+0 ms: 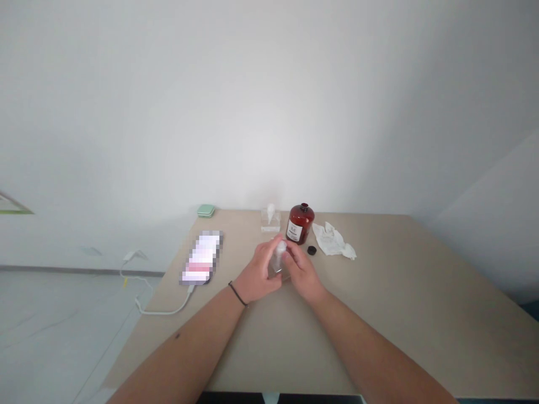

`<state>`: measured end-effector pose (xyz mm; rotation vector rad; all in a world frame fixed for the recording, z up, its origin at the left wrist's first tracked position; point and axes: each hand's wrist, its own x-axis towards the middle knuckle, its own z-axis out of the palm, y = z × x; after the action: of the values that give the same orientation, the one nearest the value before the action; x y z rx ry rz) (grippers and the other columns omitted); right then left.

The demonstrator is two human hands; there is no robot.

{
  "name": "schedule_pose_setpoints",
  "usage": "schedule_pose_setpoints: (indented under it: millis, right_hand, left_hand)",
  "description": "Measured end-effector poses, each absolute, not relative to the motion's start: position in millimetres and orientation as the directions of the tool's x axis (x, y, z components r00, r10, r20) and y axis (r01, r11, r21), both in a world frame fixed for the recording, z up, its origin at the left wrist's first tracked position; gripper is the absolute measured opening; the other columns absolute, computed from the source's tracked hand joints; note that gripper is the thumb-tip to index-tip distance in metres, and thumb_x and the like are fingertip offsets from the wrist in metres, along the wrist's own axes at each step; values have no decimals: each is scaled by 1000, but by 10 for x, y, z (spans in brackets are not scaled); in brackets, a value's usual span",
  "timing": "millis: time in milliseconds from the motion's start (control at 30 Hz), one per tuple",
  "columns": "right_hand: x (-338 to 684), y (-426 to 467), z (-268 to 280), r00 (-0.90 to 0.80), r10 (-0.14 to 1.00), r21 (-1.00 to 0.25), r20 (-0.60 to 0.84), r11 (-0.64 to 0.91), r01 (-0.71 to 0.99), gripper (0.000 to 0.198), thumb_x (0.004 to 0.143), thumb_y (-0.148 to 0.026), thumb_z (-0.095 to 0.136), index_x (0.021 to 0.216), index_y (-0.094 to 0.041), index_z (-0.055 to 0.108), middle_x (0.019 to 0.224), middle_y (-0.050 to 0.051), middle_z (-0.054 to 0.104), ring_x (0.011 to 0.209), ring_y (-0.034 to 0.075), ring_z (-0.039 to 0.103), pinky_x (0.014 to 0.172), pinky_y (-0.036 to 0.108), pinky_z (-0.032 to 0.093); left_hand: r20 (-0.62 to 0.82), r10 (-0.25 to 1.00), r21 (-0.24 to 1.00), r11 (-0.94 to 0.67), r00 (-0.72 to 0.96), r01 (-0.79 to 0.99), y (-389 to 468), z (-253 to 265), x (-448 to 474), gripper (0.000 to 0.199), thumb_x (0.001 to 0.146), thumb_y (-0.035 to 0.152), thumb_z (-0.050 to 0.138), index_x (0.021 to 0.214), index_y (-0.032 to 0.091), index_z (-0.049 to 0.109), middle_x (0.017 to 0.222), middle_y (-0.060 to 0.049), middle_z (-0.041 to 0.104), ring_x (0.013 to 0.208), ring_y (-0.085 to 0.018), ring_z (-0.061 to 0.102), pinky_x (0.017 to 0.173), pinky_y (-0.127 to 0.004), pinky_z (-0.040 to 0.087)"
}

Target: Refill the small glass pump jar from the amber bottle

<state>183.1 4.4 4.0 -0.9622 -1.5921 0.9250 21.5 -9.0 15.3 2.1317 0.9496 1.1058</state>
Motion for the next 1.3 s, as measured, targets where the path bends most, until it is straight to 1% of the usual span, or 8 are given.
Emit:
schedule_pose_setpoints:
  millis: [100,200,300,567,767,1033,1200,1300]
  right_hand:
    - [1832,38,52,-157,917,-911,367,389,140,34,96,-43,44,119,-23,59,119,8,66,112,23,60,102,42,45]
    - [1831,54,29,-177,920,-923,350,371,103,38,91,-45,55,121,-23,57,120,8,66,111,25,62,99,43,47]
    - [1826,65,8,-180,920,-920,348,372,122,41,87,-45,60,122,-23,56,121,9,65,111,26,62,99,44,47]
    - [1834,24,80,-171,908,-893,383,412,184,35,96,-44,44,120,-23,58,119,8,66,113,24,61,102,43,45]
    - [1832,64,1,-187,918,-914,348,377,148,38,89,-43,58,122,-24,57,122,9,65,112,25,61,99,44,47]
    - [1833,29,74,-175,900,-886,400,428,178,34,96,-44,45,119,-24,59,121,8,66,115,24,60,104,44,44]
    - [1834,44,45,-193,912,-911,361,389,134,37,90,-44,56,120,-24,58,121,8,66,111,25,62,99,44,48]
    - [1829,47,31,-200,910,-909,364,394,137,37,90,-43,56,121,-24,58,121,9,65,112,25,61,100,45,47]
  left_hand:
    - [454,788,727,-598,416,338,-91,147,211,93,71,5,60,153,24,20,144,-14,41,136,-32,38,115,-54,32]
    - [457,785,728,-600,418,331,-98,144,208,93,72,5,60,153,26,19,145,-13,41,137,-32,37,115,-54,33]
    - [461,784,728,-602,417,328,-103,148,209,94,71,4,59,153,26,19,145,-13,41,137,-31,37,116,-53,33]
    - [456,790,731,-595,410,334,-91,136,206,93,72,6,60,154,26,18,145,-14,40,137,-33,38,116,-55,32]
    - [466,779,720,-609,419,332,-82,127,210,93,72,5,59,153,26,18,145,-13,40,137,-31,37,116,-54,32]
    - [468,782,715,-609,412,342,-90,133,208,94,72,5,60,153,26,18,145,-13,40,136,-33,38,115,-55,32]
    - [460,783,723,-604,418,336,-92,133,207,94,72,4,59,153,27,19,144,-13,41,136,-32,38,115,-54,33]
    - [455,786,727,-599,418,335,-92,131,207,94,72,4,59,153,27,18,145,-13,40,137,-31,37,116,-53,31]
